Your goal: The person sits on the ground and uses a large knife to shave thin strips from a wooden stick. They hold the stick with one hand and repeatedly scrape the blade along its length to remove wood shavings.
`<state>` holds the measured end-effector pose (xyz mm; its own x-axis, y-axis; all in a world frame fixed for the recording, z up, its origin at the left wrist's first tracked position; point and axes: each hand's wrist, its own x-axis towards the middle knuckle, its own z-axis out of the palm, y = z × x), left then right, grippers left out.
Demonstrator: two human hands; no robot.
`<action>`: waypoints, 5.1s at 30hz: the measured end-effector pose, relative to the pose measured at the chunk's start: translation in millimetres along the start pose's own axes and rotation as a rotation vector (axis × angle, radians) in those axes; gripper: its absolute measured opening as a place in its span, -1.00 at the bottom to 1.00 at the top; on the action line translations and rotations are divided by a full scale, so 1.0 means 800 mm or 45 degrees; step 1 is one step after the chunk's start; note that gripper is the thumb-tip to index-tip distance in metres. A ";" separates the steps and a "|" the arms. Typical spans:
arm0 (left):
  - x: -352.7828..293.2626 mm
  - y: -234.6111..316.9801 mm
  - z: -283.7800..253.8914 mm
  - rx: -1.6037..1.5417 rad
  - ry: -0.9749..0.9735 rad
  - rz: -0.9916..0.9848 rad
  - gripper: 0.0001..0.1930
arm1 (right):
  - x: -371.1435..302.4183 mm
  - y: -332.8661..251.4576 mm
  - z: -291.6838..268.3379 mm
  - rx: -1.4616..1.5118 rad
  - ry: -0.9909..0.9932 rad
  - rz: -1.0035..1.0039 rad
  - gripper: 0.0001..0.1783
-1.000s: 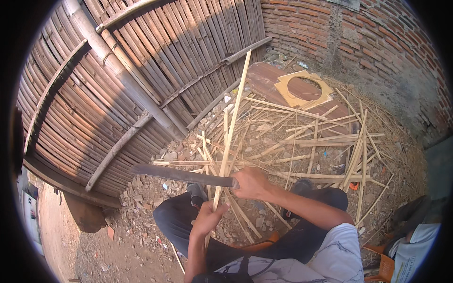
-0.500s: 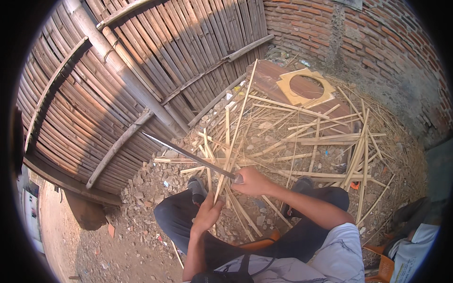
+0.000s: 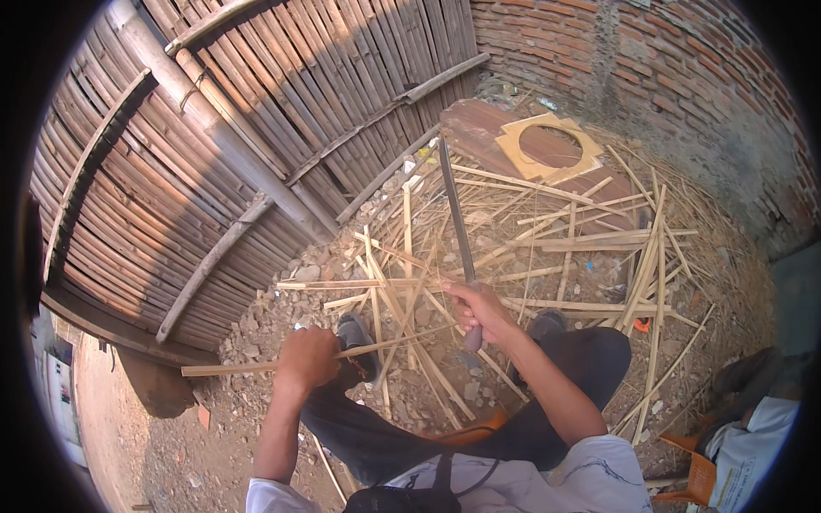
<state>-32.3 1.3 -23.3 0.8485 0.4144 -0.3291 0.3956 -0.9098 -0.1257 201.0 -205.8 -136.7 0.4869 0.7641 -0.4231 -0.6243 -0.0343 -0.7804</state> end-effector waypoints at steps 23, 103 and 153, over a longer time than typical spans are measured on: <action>0.042 0.113 -0.147 -0.105 1.525 0.780 -0.77 | 0.015 0.128 0.019 -0.057 -0.082 0.102 -0.60; 0.224 0.091 -0.168 -2.406 0.247 1.115 -0.45 | -0.044 0.124 0.022 0.237 0.086 0.165 -0.26; 0.222 0.026 -0.135 -2.532 0.724 0.858 -0.49 | 0.044 0.084 0.020 0.474 0.063 0.199 -0.24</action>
<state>164.5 58.7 17.1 0.8140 0.4325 0.3877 -0.4971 0.1736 0.8502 166.4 -171.1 -196.7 0.3918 0.7362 -0.5518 -0.8672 0.0953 -0.4887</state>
